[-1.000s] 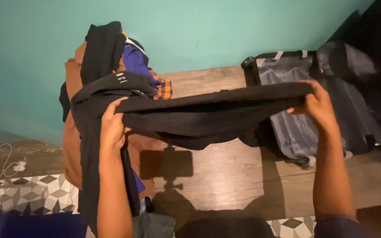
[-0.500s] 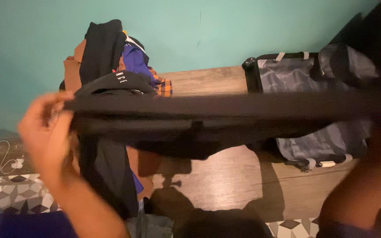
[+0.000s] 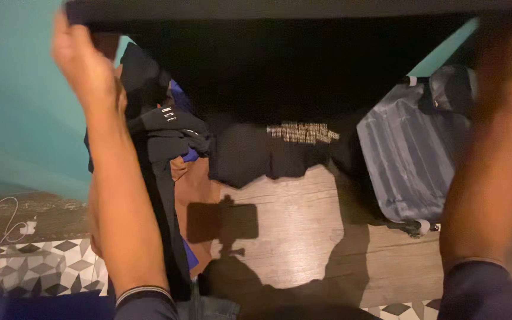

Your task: The person picks up a garment from a pile on a table, spreads it flat, and folds it several times before placing it into an open suitcase.

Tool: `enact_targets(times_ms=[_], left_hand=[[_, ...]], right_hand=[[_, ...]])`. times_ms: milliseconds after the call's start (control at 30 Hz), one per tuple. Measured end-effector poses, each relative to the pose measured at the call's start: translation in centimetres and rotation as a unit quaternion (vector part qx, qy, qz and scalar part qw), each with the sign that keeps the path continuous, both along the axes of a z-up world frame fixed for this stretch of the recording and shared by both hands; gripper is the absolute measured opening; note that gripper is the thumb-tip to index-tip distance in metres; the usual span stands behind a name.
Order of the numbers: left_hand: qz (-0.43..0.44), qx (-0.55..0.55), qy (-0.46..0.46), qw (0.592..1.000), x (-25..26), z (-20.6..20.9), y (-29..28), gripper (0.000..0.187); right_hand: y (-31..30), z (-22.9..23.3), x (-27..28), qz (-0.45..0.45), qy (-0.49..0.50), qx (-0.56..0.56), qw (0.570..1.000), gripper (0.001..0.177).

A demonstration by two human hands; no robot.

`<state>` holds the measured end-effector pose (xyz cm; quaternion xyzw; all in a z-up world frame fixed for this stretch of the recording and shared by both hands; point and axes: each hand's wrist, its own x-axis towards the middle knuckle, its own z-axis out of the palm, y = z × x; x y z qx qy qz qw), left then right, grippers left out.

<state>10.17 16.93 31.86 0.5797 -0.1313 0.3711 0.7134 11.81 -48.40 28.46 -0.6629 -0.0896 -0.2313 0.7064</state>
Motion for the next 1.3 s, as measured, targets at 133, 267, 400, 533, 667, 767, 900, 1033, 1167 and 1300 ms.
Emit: enact_targets(times_ms=[133, 267, 400, 533, 667, 767, 900, 1033, 1167, 1300], left_hand=[[0.0, 0.038, -0.085, 0.996, -10.1, 2.5, -5.0, 0.036], [0.093, -0.028, 0.042, 0.994, -17.5, -3.8, -8.7, 0.051], [0.097, -0.142, 0.245, 0.954, -22.0, -18.0, -11.5, 0.043], [0.014, -0.143, 0.334, 0.931, -26.5, -35.7, -14.2, 0.036], [0.117, 0.055, 0.549, 0.826, -29.2, -45.5, -16.9, 0.035], [0.194, 0.15, 0.35, 0.904, -31.6, -47.6, -18.4, 0.034], [0.225, 0.117, 0.379, 0.89, -34.7, -46.6, -17.7, 0.028], [0.262, 0.244, 0.44, 0.824, -37.2, -42.6, -16.3, 0.03], [0.236, 0.38, 0.455, 0.77, -38.0, -37.9, -17.7, 0.052], [0.287, 0.472, 0.291, 0.781, -33.9, -36.1, -20.1, 0.044]], right_hand=[[-3.4, -2.3, -3.9, -0.026, -0.065, 0.016, 0.997, 0.018], [-6.3, -9.6, -11.1, -0.027, -0.132, 0.041, 0.99, 0.026], [-4.8, -19.2, -18.9, -0.025, 0.008, 0.108, 0.994, 0.035], [-0.1, -27.3, -23.0, -0.059, 0.193, 0.168, 0.965, 0.027], [3.9, -33.8, -27.1, -0.061, 0.212, -0.131, 0.967, 0.022], [4.9, -36.7, -29.2, -0.115, 0.373, -0.328, 0.86, 0.027], [1.9, -38.7, -32.4, -0.113, 0.238, -0.294, 0.919, 0.022], [-2.0, -37.9, -34.7, -0.155, 0.303, -0.413, 0.845, 0.029], [-0.6, -35.3, -35.1, -0.171, 0.28, -0.569, 0.754, 0.041], [5.4, -31.4, -32.6, -0.16, 0.2, -0.567, 0.783, 0.038]])
